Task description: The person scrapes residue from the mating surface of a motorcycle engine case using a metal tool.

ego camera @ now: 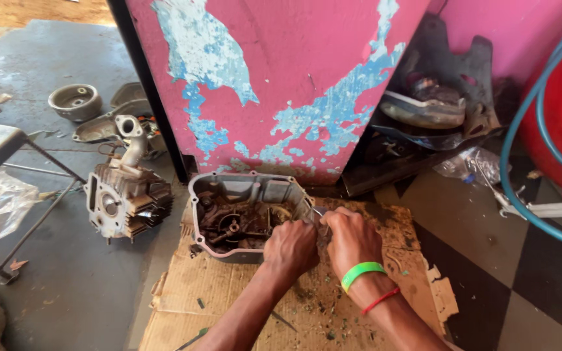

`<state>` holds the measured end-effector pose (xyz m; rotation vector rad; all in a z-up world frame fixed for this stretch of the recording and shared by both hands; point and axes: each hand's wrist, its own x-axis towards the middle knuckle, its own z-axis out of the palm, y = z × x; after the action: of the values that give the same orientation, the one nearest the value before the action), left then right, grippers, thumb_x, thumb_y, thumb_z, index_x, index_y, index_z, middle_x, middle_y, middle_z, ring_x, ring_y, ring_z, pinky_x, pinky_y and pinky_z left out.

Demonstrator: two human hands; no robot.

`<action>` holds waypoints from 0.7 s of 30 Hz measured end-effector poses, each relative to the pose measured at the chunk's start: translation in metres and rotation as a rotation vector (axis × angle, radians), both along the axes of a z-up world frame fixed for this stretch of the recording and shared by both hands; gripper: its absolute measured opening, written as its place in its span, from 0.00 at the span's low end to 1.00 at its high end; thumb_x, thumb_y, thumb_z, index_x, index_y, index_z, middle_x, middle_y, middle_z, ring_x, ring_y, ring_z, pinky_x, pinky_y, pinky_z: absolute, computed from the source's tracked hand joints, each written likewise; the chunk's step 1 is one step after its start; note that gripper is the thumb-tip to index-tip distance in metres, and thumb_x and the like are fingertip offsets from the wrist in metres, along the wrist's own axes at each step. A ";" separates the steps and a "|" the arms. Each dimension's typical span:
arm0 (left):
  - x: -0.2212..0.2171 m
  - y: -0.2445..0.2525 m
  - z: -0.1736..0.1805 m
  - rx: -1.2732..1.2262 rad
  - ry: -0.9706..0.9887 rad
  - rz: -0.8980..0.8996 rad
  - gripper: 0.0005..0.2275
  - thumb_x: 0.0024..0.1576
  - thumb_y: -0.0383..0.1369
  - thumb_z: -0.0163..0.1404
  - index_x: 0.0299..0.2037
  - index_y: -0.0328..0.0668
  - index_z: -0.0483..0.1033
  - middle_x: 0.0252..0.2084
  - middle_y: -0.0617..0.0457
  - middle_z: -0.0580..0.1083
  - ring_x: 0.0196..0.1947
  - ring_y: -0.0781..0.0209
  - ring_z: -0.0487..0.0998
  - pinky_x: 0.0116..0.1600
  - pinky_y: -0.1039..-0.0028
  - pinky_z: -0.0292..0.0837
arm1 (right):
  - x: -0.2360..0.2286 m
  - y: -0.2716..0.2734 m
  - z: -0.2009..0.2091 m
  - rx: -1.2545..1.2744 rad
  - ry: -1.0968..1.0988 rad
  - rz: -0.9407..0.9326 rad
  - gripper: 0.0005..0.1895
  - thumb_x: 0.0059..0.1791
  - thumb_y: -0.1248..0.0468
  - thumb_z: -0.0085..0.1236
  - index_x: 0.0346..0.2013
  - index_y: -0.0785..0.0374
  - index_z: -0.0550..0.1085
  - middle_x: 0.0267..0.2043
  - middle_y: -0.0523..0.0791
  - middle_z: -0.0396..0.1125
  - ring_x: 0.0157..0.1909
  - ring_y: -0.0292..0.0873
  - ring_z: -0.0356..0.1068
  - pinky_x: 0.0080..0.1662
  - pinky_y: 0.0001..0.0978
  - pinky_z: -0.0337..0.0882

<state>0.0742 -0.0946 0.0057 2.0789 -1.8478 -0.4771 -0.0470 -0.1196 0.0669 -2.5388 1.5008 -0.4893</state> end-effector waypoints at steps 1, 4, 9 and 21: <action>0.000 0.002 0.001 -0.002 -0.022 -0.008 0.04 0.50 0.26 0.55 0.32 0.32 0.80 0.37 0.36 0.79 0.40 0.38 0.82 0.44 0.56 0.79 | -0.001 -0.002 0.002 0.008 -0.015 0.007 0.20 0.39 0.78 0.56 0.40 0.56 0.81 0.45 0.46 0.74 0.48 0.57 0.73 0.48 0.50 0.73; 0.002 0.001 0.002 0.038 -0.041 -0.014 0.04 0.50 0.25 0.55 0.32 0.32 0.81 0.37 0.36 0.79 0.41 0.39 0.83 0.45 0.56 0.79 | -0.002 -0.005 -0.001 0.031 -0.009 0.006 0.21 0.38 0.78 0.57 0.40 0.54 0.82 0.47 0.46 0.74 0.49 0.57 0.73 0.49 0.49 0.73; 0.000 0.001 -0.015 0.032 -0.016 -0.005 0.07 0.51 0.26 0.54 0.38 0.34 0.80 0.38 0.38 0.79 0.39 0.40 0.83 0.42 0.57 0.79 | -0.012 -0.030 -0.021 -0.088 -0.071 0.038 0.18 0.41 0.77 0.56 0.38 0.54 0.83 0.45 0.52 0.74 0.46 0.60 0.73 0.48 0.51 0.72; 0.005 0.018 -0.005 -0.052 -0.009 -0.021 0.08 0.50 0.28 0.54 0.37 0.37 0.82 0.41 0.37 0.78 0.44 0.36 0.80 0.50 0.53 0.77 | -0.033 0.014 -0.015 -0.068 -0.260 0.063 0.18 0.37 0.74 0.58 0.38 0.55 0.82 0.42 0.47 0.76 0.45 0.55 0.75 0.46 0.45 0.73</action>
<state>0.0791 -0.0770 0.0007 2.0334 -1.8690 -0.4211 -0.0801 -0.1053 0.0515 -2.4469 1.3287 -0.8371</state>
